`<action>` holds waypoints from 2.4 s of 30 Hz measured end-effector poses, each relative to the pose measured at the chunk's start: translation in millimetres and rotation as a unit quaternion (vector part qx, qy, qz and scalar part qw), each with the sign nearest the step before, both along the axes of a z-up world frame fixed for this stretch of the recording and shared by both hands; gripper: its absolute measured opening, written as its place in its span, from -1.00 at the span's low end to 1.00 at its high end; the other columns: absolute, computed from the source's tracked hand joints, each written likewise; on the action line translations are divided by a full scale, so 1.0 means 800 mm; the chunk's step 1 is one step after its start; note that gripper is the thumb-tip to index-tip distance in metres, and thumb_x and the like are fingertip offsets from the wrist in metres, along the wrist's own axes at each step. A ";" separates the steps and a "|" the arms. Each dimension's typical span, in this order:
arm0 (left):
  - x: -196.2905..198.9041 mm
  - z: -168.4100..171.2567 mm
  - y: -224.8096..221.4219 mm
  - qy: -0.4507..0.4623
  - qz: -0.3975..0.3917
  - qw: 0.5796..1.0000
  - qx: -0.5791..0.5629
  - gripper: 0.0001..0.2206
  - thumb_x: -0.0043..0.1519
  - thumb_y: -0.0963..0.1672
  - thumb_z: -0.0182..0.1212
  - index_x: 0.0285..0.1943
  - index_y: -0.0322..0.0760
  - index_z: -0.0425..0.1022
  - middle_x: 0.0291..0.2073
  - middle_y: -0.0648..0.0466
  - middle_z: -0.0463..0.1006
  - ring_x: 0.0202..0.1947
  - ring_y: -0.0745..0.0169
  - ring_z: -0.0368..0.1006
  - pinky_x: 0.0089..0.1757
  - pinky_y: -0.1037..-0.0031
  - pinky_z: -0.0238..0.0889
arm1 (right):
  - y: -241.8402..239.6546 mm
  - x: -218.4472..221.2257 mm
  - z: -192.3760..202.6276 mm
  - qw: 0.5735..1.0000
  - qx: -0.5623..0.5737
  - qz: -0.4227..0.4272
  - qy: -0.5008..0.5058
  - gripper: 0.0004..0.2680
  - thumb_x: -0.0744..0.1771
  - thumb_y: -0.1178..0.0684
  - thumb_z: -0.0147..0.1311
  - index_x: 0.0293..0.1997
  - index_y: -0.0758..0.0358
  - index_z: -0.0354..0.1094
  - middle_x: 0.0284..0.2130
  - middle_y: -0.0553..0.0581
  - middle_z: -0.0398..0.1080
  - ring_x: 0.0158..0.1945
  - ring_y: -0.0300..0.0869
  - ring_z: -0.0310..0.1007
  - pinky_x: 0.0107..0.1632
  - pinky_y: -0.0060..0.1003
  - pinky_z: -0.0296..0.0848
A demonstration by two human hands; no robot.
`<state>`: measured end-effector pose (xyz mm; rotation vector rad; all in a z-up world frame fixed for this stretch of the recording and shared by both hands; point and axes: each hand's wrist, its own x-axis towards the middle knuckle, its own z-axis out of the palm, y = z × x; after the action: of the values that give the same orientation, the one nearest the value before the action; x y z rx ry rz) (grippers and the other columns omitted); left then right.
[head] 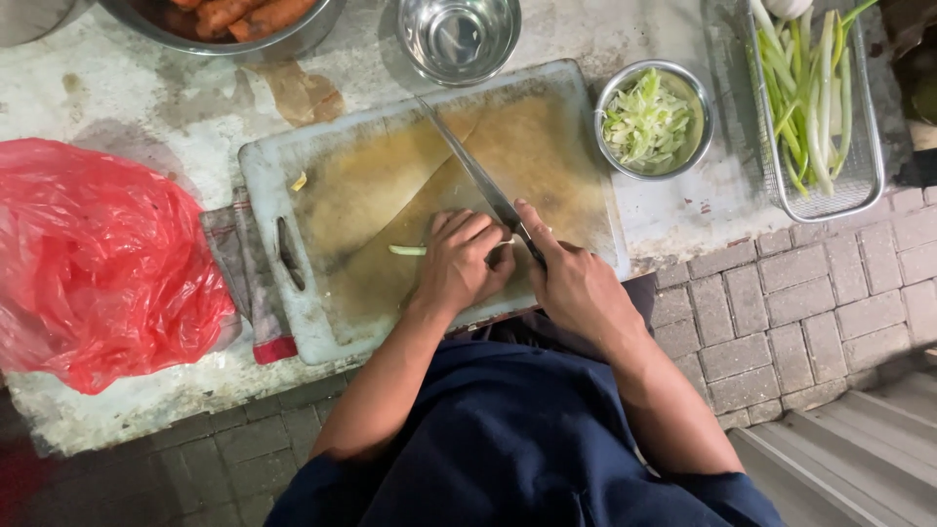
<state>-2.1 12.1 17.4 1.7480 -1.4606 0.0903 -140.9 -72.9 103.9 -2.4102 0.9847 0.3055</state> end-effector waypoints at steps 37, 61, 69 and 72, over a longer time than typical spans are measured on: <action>0.001 -0.013 -0.009 -0.023 0.028 0.998 -0.041 -0.88 -0.04 -0.17 0.28 -0.53 -0.04 0.41 -0.57 0.24 0.34 -0.51 0.24 0.40 -0.26 0.45 0.30 | 0.022 -0.050 0.005 0.999 0.000 0.006 0.037 -0.49 0.32 0.02 -0.18 0.50 -0.20 -0.17 -0.28 0.27 0.52 -0.33 0.29 0.55 -0.30 0.16 0.55; 0.057 -0.010 0.052 -0.086 0.104 0.989 0.058 -0.90 -0.03 -0.15 0.30 -0.36 -0.07 0.54 -0.50 0.19 0.42 -0.41 0.12 0.45 -0.22 0.26 0.30 | -0.006 -0.085 -0.033 0.961 -0.208 0.032 -0.179 -0.66 0.26 -0.12 0.07 0.18 -0.17 0.35 -0.44 0.03 0.45 -0.52 0.10 0.48 -0.40 -0.04 0.47; 0.042 0.072 0.014 -0.139 0.070 0.984 -0.090 -0.80 0.22 -0.02 0.20 -0.15 -0.14 0.60 -0.27 0.10 0.51 -0.29 0.10 0.44 -0.14 0.29 0.23 | -0.038 -0.129 -0.035 0.909 -0.333 0.064 -0.241 -0.75 0.25 -0.02 0.17 0.02 -0.14 0.45 -0.31 -0.19 0.43 -0.31 -0.24 0.50 -0.31 -0.37 0.48; 0.002 0.068 -0.032 -0.142 -0.053 0.986 -0.075 -0.61 0.29 0.16 -0.03 0.03 0.04 0.57 0.04 0.06 0.50 0.08 0.06 0.39 0.10 -0.01 -0.03 | -0.057 -0.136 -0.033 0.884 -0.356 0.072 -0.295 -0.81 0.28 0.03 0.15 -0.02 0.04 0.45 -0.29 0.00 0.43 -0.26 -0.09 0.50 -0.28 -0.26 0.50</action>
<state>-0.2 -13.4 71.9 1.5783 -1.7022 0.3981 -249.9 -118.9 77.4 -2.9229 0.6904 -0.8535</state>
